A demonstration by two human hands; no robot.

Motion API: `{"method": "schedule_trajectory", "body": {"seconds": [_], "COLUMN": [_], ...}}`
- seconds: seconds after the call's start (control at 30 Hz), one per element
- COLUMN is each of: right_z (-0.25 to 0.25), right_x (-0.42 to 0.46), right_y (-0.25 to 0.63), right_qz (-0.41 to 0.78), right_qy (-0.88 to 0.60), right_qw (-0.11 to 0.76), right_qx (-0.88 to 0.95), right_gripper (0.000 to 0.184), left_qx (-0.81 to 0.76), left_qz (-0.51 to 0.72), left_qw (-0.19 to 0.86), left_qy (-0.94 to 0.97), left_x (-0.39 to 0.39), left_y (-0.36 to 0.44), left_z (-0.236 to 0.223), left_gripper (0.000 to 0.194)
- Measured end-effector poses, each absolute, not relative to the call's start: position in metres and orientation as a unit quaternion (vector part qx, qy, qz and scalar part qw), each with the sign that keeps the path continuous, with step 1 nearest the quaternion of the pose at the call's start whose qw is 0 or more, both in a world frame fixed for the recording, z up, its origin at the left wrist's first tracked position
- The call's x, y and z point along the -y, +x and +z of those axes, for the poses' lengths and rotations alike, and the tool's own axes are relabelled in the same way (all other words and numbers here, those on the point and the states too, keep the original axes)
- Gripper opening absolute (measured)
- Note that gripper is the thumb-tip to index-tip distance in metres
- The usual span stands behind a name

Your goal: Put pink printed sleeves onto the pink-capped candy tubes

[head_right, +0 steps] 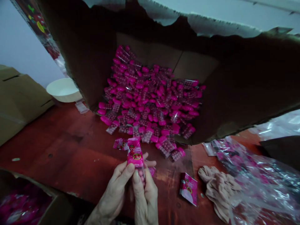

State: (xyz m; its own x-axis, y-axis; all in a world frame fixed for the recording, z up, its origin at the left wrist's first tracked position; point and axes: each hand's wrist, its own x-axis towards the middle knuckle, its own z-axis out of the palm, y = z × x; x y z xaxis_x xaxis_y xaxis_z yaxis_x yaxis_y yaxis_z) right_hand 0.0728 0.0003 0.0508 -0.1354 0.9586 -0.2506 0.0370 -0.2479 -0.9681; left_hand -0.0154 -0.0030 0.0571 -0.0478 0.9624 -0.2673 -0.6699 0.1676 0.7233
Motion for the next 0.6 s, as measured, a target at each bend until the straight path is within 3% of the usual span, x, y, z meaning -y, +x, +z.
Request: {"method": "schedule_trajectory", "body": {"seconds": [0.2,0.4,0.6], "right_z": [0.048,0.032,0.028], "right_x": [0.006,0.019,0.025], "right_y": [0.063,0.068,0.074], "right_qz": [0.674,0.573,0.486], "right_qy": [-0.495,-0.578,-0.586], "right_qw": [0.388,0.394,0.365], "right_qx": [0.387,0.428,0.537], "right_gripper": [0.037,0.052,0.042], "left_qx": [-0.378,-0.373,-0.384], "left_qz": [0.637,0.634,0.606], "left_qw": [0.663,0.674,0.688], "left_qy": [0.111,0.075,0.107], "left_x": [0.0,-0.001,0.005], "left_y": [-0.025,-0.03,-0.019], "left_z": [0.057,0.065,0.065], "left_gripper": [0.025,0.026,0.027]}}
